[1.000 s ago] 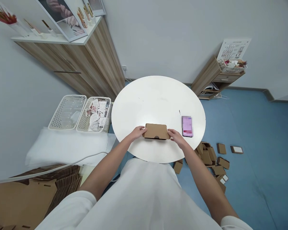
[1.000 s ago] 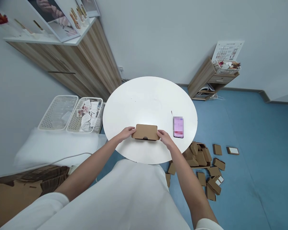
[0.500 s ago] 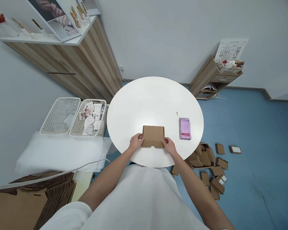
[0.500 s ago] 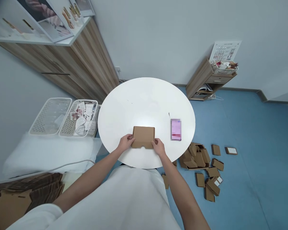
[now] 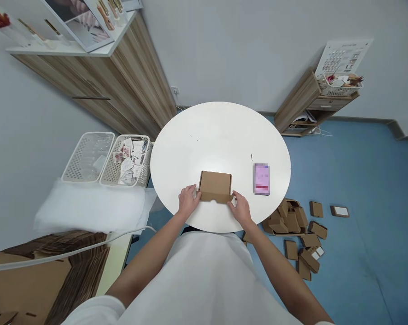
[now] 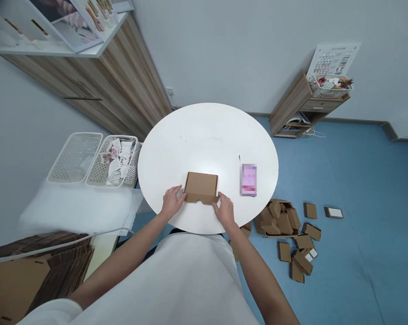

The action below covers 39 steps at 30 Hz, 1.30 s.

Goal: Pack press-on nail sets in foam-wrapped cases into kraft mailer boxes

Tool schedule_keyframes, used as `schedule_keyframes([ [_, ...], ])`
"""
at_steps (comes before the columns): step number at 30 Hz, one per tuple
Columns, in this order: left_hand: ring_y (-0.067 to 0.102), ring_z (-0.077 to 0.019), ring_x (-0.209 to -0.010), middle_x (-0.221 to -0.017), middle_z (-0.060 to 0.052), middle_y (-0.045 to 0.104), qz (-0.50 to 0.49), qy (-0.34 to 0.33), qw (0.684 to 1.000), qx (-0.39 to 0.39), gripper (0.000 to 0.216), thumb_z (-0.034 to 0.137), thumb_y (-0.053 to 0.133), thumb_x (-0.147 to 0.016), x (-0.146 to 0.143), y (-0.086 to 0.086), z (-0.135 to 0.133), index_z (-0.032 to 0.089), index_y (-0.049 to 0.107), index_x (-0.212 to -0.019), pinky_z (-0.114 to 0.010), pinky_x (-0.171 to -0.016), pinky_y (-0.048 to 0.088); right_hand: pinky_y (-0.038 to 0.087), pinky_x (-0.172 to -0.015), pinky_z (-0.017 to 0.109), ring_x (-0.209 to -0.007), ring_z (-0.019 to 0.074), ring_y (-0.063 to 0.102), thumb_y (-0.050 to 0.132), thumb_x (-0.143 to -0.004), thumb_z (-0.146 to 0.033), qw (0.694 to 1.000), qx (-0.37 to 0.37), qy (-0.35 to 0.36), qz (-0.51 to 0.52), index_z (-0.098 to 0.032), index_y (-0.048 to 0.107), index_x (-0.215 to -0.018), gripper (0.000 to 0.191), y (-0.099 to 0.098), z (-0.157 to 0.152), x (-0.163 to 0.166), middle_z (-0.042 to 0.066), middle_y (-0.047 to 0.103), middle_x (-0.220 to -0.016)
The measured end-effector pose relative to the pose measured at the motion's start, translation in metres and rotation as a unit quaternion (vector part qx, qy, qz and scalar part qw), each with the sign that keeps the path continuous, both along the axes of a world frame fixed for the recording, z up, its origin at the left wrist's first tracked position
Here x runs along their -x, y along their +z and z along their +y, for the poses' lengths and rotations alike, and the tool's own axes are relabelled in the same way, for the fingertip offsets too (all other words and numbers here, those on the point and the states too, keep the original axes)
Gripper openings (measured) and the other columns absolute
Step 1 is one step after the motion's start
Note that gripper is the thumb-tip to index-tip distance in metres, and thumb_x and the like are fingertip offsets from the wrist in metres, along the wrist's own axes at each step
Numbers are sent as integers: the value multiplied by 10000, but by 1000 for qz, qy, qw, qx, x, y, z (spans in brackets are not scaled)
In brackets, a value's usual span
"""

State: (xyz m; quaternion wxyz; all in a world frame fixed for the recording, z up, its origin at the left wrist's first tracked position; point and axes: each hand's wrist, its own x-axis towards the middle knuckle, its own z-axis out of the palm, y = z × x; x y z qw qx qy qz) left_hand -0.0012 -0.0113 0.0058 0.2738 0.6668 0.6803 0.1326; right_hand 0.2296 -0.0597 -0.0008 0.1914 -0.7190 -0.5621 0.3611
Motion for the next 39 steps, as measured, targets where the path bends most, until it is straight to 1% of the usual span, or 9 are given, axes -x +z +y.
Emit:
schedule_keyframes([
  [5,533,-215,-958,-1061,-98,558,-80,-8,996,48,450,295,439,-791,-11,-4,0,166,446,-1223,-338,-846,406,430,-827,359,-869,184,543,500,-722,-225,998,14,11,58,-226,355,-1252,550,-1,6,3,75,501,-1111],
  [8,517,-211,-983,-1056,-92,550,-89,8,995,41,457,261,454,-766,-16,-2,-3,172,453,-1214,-324,-853,398,441,-813,340,-861,173,545,509,-704,-205,997,12,20,75,-228,361,-1246,562,0,8,2,72,498,-1080],
  [13,503,-207,-990,-1026,-61,547,-105,11,993,53,467,271,494,-724,-21,9,-14,219,482,-1189,-306,-827,405,447,-779,323,-809,165,550,560,-665,-245,995,18,37,91,-215,405,-1223,580,6,6,-9,71,505,-1058],
  [19,516,-183,-930,-963,-31,540,-130,-2,988,80,438,267,500,-716,-21,23,-24,277,515,-1154,-308,-827,418,454,-743,291,-695,118,557,509,-681,-230,987,41,31,151,-261,491,-1167,488,17,3,-22,40,525,-1041],
  [23,519,-188,-923,-952,-37,529,-158,-37,982,100,491,233,527,-685,-15,23,-27,273,503,-1174,-329,-830,433,461,-721,283,-685,104,548,472,-663,-197,980,61,17,188,-278,489,-1183,527,19,-2,-26,27,517,-1053],
  [27,525,-191,-955,-1019,-47,510,-208,-65,969,118,621,137,546,-618,-7,20,-28,264,457,-1220,-342,-885,422,466,-718,276,-723,107,541,469,-617,-132,970,69,16,230,-281,487,-1189,591,19,-10,-27,31,505,-1059],
  [30,520,-195,-971,-1066,-59,483,-231,-93,961,122,687,132,564,-593,1,18,-27,245,414,-1254,-343,-897,418,469,-708,262,-763,110,532,463,-596,-97,964,75,24,255,-284,473,-1205,637,24,-15,-27,36,496,-1073],
  [35,517,-186,-922,-1055,-66,465,-209,-133,963,104,725,175,598,-593,11,17,-21,241,368,-1278,-324,-834,448,480,-712,265,-784,113,521,551,-596,-117,954,85,43,284,-288,456,-1223,656,40,-17,-21,36,496,-1081],
  [39,530,-177,-837,-952,-58,505,-161,-142,973,80,570,175,550,-642,13,24,-9,236,461,-1202,-317,-778,456,477,-737,291,-736,107,534,580,-645,-157,961,87,36,261,-277,492,-1198,572,50,-9,-15,27,539,-1031],
])
